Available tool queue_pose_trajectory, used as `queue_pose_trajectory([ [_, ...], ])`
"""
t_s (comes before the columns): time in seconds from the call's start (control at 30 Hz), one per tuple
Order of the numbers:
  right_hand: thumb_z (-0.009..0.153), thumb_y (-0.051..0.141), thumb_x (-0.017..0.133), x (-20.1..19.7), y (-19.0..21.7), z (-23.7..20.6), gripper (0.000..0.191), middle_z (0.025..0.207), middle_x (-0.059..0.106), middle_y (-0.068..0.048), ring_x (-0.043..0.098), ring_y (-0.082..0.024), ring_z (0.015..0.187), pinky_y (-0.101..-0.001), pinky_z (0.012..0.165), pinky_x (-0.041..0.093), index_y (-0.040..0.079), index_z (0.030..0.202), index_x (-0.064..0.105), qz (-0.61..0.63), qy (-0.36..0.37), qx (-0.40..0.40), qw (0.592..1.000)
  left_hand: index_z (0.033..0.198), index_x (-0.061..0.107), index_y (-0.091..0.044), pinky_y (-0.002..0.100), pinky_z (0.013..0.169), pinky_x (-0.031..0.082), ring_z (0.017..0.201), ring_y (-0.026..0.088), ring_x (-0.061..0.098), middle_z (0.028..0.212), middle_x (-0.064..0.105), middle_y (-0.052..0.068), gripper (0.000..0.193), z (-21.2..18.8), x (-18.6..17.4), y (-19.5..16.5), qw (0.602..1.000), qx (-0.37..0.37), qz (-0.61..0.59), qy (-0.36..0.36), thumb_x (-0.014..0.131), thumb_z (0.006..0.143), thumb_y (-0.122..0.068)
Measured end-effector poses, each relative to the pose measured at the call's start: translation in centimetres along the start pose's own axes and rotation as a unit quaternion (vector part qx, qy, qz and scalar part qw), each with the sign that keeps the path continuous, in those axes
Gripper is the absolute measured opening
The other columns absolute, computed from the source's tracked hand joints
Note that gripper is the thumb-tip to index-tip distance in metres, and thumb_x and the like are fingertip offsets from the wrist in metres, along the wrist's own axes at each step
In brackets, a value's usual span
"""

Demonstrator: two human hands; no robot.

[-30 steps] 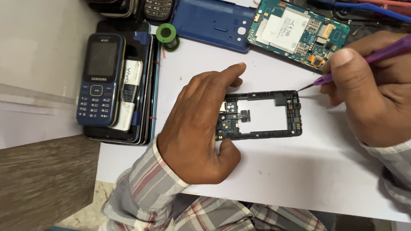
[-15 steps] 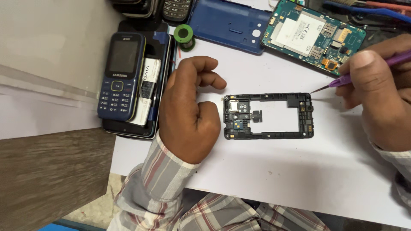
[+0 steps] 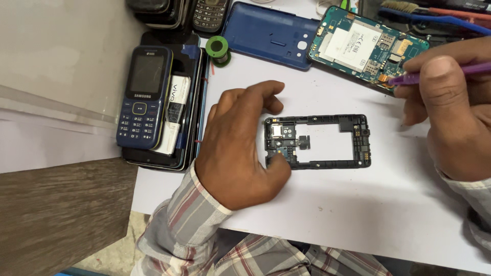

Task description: The person pries open the back cover of a mobile phone using a small screwdriver, works around the edges, removes the cover and internal frame, separates the motherboard from the housing, and brushes the internal frame with a brush.

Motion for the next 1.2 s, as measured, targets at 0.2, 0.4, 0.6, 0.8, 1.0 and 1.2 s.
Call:
queue_pose_trajectory([
  [0.2,0.121,0.027,0.044,0.3,1.1,0.1,0.031,0.092,0.066,-0.015,0.063,-0.015,0.066,-0.0283,0.061,0.055,-0.002,0.13,0.052,0.013,-0.002,-0.013,1.0,0.141,0.047,-0.004,0.047,0.101,0.036,0.118,0.032,0.052,0.115,0.063,0.012,0.092,0.1,0.5,-0.3,0.997,0.022,0.05,0.049,0.085,0.06,-0.028],
  [0.4,0.121,0.024,0.045,0.1,2.0,-0.2,0.029,0.092,0.066,-0.015,0.063,-0.015,0.066,-0.0271,0.061,0.054,-0.002,0.129,0.053,0.02,-0.005,-0.012,1.0,0.126,0.058,-0.003,0.047,0.093,0.037,0.108,0.031,0.053,0.107,0.062,0.011,0.082,-0.2,0.6,-0.4,0.994,0.017,0.11,0.002,0.09,0.062,-0.043],
  [0.6,0.12,0.022,0.048,-0.4,2.5,-0.5,0.027,0.091,0.066,-0.013,0.062,-0.013,0.067,-0.0255,0.062,0.054,-0.003,0.126,0.055,0.029,-0.011,-0.01,0.999,0.112,0.062,0.002,0.046,0.077,0.037,0.088,0.029,0.053,0.094,0.06,0.013,0.076,-2.0,1.5,-2.5,0.973,-0.026,0.22,-0.062,0.089,0.066,-0.053],
  [0.8,0.119,0.021,0.049,-1.0,2.5,-0.9,0.026,0.093,0.066,-0.013,0.061,-0.012,0.066,-0.0246,0.061,0.052,-0.003,0.123,0.057,0.046,-0.008,-0.015,0.999,0.115,0.062,-0.001,0.043,0.069,0.043,0.075,0.023,0.059,0.078,0.064,0.009,0.069,-2.8,2.6,-4.4,0.982,-0.147,0.12,-0.002,0.078,0.083,-0.06],
  [1.0,0.118,0.021,0.048,-1.9,2.6,-1.3,0.026,0.092,0.067,-0.012,0.061,-0.012,0.064,-0.023,0.059,0.05,-0.004,0.121,0.056,0.044,-0.011,-0.037,0.998,0.13,0.058,-0.004,0.048,0.09,0.048,0.107,0.033,0.061,0.105,0.069,0.012,0.056,-1.1,1.4,-6.1,0.998,0.019,0.021,0.049,0.061,0.075,0.003],
  [1.2,0.12,0.019,0.049,-2.5,2.1,-1.1,0.025,0.087,0.065,-0.012,0.06,-0.011,0.063,-0.0225,0.057,0.05,-0.005,0.116,0.054,0.096,-0.014,-0.044,0.994,0.139,0.055,-0.005,0.053,0.111,0.034,0.136,0.045,0.045,0.135,0.064,0.013,0.078,2.0,2.3,-6.5,0.965,0.218,0.089,0.12,0.07,0.062,-0.001],
])
Point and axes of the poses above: each hand's wrist, its own z-axis towards the middle knuckle, its own x-axis out of the palm, y = z × x, the point moved 5 cm from there along z, towards the middle knuckle
